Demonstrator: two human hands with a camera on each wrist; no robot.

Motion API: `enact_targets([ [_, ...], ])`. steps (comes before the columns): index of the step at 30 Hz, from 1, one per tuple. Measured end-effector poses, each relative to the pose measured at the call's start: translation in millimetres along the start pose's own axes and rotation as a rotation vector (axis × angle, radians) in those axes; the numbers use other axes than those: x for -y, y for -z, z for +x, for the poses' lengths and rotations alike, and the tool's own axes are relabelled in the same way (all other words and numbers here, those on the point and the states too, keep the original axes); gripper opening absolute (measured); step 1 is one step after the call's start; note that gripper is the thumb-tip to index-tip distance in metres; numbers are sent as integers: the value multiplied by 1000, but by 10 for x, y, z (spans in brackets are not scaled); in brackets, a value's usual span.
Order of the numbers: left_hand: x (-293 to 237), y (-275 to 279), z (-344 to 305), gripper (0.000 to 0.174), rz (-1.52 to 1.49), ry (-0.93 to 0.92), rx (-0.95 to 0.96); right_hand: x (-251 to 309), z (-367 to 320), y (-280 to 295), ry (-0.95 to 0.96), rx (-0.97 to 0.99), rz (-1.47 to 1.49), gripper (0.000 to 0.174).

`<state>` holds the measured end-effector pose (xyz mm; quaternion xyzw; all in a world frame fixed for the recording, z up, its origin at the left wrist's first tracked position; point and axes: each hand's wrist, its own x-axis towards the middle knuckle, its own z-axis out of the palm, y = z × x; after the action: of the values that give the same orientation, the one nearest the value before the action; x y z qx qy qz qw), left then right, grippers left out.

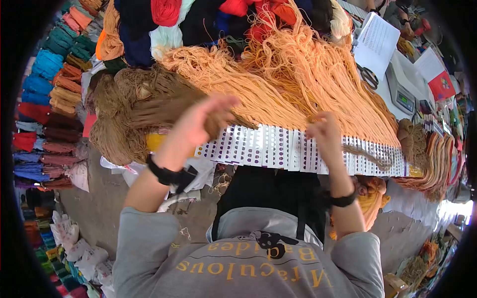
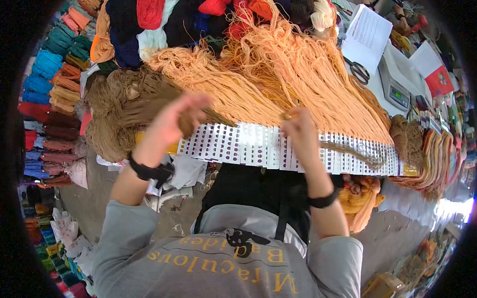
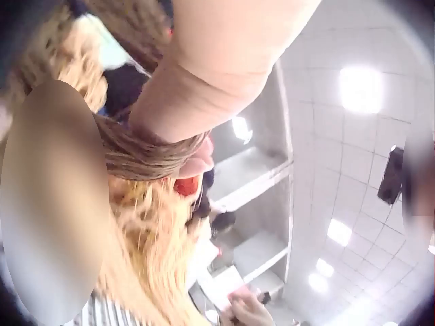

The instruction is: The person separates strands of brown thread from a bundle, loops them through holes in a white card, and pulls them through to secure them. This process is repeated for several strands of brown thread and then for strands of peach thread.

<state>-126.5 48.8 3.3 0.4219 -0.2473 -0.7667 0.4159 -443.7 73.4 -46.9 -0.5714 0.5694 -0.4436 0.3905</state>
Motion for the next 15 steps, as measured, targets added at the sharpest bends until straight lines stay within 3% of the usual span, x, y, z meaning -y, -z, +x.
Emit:
enact_targets([
  [2,504,41,194,39,-151,288,67,-117,1,-395,-29,186,52,13],
  [5,800,-65,224,38,-83,457,-8,-330,38,-734,-179,273,228,8],
  [9,828,-215,237,34,61,442,-33,-418,37,-846,-220,194,75,16],
  [12,910,-261,324,33,324,328,-18,-423,13,-844,-196,154,31,17],
  [15,1123,-306,394,24,495,44,-44,-398,1,-841,-198,132,-22,18],
])
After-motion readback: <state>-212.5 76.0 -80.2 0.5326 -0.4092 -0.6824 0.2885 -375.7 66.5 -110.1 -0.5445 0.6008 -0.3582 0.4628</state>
